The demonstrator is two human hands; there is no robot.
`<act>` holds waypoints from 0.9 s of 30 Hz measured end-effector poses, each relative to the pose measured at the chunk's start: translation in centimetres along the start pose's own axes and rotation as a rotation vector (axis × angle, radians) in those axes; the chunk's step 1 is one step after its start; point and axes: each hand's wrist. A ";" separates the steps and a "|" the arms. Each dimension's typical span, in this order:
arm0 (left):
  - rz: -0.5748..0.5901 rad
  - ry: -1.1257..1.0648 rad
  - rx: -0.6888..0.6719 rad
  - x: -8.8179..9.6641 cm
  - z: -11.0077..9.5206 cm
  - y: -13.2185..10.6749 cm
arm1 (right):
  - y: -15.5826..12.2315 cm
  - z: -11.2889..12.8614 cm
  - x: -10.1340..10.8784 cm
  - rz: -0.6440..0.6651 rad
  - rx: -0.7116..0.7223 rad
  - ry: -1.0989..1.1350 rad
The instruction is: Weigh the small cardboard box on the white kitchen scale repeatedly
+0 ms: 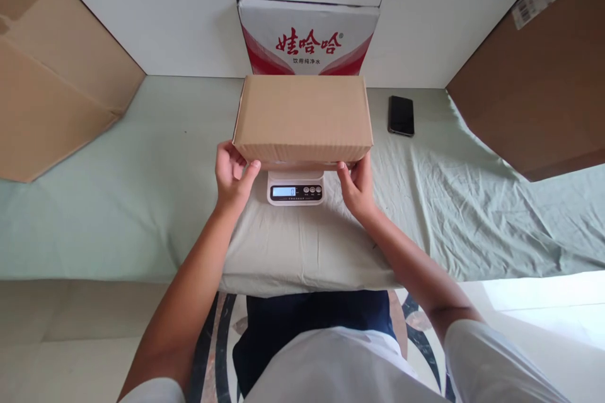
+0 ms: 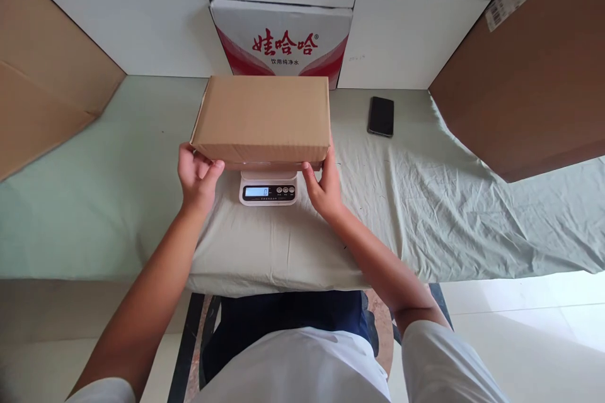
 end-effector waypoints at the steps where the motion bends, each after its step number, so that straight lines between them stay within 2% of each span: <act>1: -0.019 0.010 0.001 0.0 0.2 0.0 | -0.3 -0.2 -0.2 0.004 -0.009 -0.002; 6: -0.087 0.026 -0.013 0.1 1.1 0.0 | -0.5 -1.0 -0.6 0.037 -0.025 -0.007; 14: -0.106 0.112 -0.119 0.4 3.6 0.6 | -0.6 -0.7 -0.4 0.039 -0.075 0.036; 27: -0.090 0.099 -0.169 0.9 4.7 0.7 | -0.8 -0.9 -0.5 0.014 -0.068 0.039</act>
Point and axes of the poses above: each hand's wrist, its own y-axis towards the middle knuckle, its own x-axis out of the back of the hand, z = x × y, and after that the axes turned 11 degrees about x, right-handed
